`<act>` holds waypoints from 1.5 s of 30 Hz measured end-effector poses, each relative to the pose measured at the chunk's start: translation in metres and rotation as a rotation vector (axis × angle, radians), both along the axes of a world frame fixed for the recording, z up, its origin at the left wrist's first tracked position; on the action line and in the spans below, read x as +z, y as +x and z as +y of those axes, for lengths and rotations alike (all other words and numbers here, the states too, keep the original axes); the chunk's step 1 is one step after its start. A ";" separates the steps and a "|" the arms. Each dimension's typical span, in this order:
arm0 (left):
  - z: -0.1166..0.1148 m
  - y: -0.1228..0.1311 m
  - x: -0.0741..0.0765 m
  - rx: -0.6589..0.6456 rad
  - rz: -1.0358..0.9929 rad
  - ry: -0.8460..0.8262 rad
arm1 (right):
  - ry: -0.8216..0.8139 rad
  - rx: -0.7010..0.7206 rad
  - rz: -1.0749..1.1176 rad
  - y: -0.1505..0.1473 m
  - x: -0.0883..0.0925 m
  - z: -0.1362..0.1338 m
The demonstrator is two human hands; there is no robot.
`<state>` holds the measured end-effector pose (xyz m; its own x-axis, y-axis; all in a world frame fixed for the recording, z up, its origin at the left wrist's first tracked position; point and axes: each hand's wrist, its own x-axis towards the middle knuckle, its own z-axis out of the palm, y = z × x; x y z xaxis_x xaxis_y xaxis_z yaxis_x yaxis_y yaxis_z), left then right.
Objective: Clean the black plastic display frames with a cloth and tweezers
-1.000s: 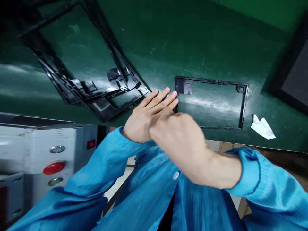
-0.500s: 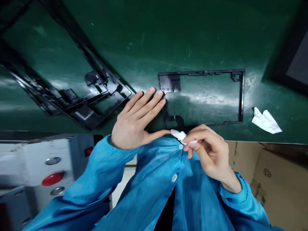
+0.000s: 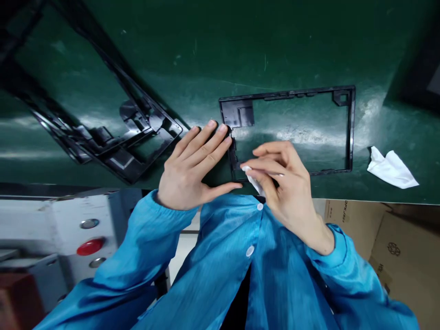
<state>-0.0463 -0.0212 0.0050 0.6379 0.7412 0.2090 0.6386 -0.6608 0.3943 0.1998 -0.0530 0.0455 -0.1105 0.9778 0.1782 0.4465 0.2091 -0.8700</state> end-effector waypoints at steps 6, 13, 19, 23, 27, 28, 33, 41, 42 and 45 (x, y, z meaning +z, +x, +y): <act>0.000 0.001 -0.002 -0.004 -0.015 -0.009 | 0.115 0.051 -0.021 -0.025 -0.009 0.015; 0.000 0.003 -0.003 0.003 -0.005 0.014 | 0.201 0.082 -0.128 -0.031 -0.015 0.004; 0.001 0.004 -0.003 -0.003 -0.034 0.022 | 0.273 0.024 -0.156 -0.035 -0.018 0.007; 0.001 0.003 -0.003 -0.003 -0.035 0.025 | 0.298 0.065 -0.163 -0.038 -0.021 0.006; 0.001 0.003 -0.002 -0.004 -0.024 -0.024 | 0.274 -0.067 -0.071 -0.029 -0.021 -0.001; 0.001 0.003 -0.002 -0.005 -0.025 -0.036 | 0.260 -0.109 -0.056 -0.026 -0.020 -0.003; 0.000 0.003 0.001 0.004 -0.021 -0.047 | 0.172 -0.074 -0.024 -0.022 -0.016 -0.008; 0.000 0.002 0.002 0.001 -0.018 -0.056 | 0.172 -0.009 0.061 -0.026 -0.023 -0.018; 0.000 0.002 0.002 0.004 -0.016 -0.058 | 0.184 0.017 0.056 -0.026 -0.023 -0.020; 0.000 0.002 0.002 0.004 -0.015 -0.054 | 0.200 0.067 0.018 -0.027 -0.022 -0.026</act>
<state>-0.0443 -0.0216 0.0072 0.6318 0.7543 0.1784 0.6350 -0.6357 0.4390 0.1732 -0.0790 0.0232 -0.1692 0.9131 0.3710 0.4102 0.4075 -0.8159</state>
